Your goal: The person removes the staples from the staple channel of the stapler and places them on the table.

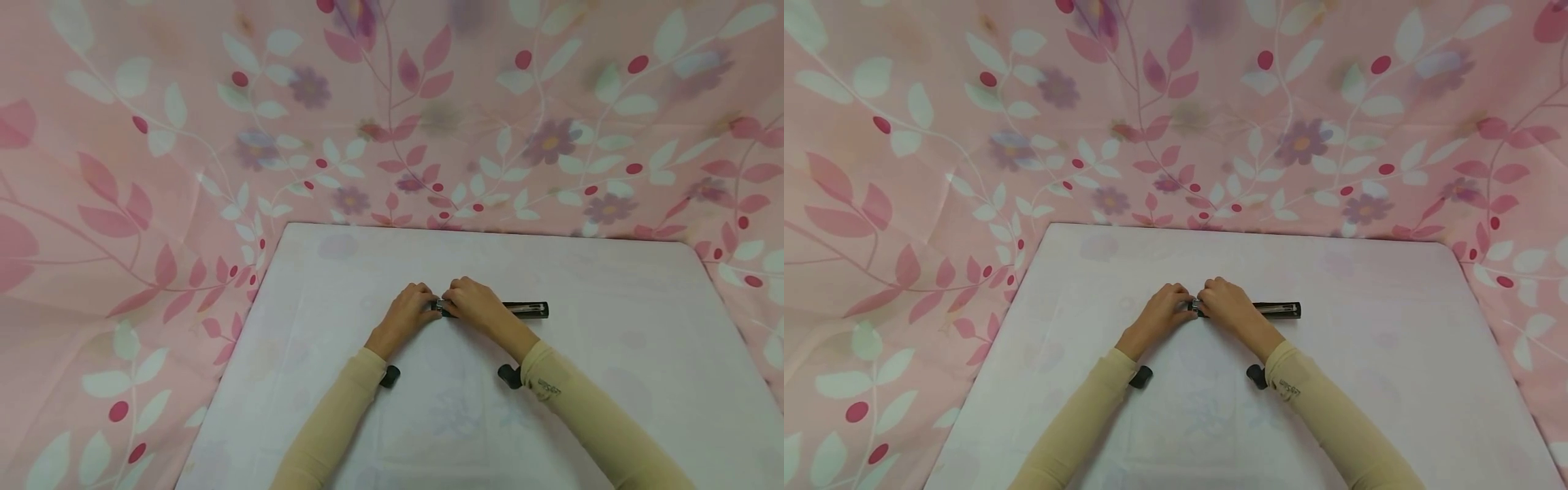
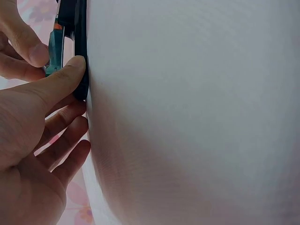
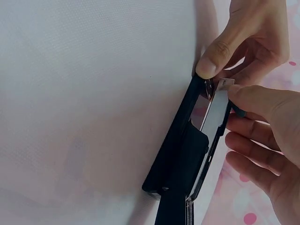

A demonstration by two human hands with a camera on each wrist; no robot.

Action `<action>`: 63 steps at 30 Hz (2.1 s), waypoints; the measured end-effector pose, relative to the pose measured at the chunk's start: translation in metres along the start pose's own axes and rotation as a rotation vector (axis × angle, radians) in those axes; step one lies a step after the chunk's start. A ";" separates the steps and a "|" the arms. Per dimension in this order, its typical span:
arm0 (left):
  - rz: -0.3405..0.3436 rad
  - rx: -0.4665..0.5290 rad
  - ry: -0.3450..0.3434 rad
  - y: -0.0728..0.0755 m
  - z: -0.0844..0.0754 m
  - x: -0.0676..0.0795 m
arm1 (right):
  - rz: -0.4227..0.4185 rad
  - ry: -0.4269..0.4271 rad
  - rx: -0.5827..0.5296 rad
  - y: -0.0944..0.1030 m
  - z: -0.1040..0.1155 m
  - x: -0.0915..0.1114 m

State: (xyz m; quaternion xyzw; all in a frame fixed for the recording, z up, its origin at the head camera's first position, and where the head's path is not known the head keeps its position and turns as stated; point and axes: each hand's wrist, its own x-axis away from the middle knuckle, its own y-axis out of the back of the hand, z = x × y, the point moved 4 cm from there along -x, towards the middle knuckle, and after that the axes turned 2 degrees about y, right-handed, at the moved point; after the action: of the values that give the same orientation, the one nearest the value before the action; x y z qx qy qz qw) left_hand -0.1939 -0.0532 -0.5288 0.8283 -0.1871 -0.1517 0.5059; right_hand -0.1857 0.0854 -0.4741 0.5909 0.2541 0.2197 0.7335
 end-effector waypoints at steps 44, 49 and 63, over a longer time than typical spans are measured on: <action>0.012 0.023 0.045 0.003 -0.001 0.004 | -0.310 -0.075 -0.091 0.018 -0.018 0.108; 0.018 0.025 0.048 0.003 -0.001 0.004 | -0.306 -0.116 -0.109 0.008 -0.020 0.126; 0.016 0.019 0.040 0.001 -0.001 0.001 | -0.288 -0.171 -0.099 -0.016 -0.026 0.154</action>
State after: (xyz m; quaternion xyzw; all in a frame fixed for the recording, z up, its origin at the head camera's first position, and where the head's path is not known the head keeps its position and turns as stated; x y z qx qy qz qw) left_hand -0.1924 -0.0533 -0.5270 0.8344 -0.1848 -0.1293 0.5028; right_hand -0.0825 0.1973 -0.5118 0.5280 0.2619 0.0733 0.8045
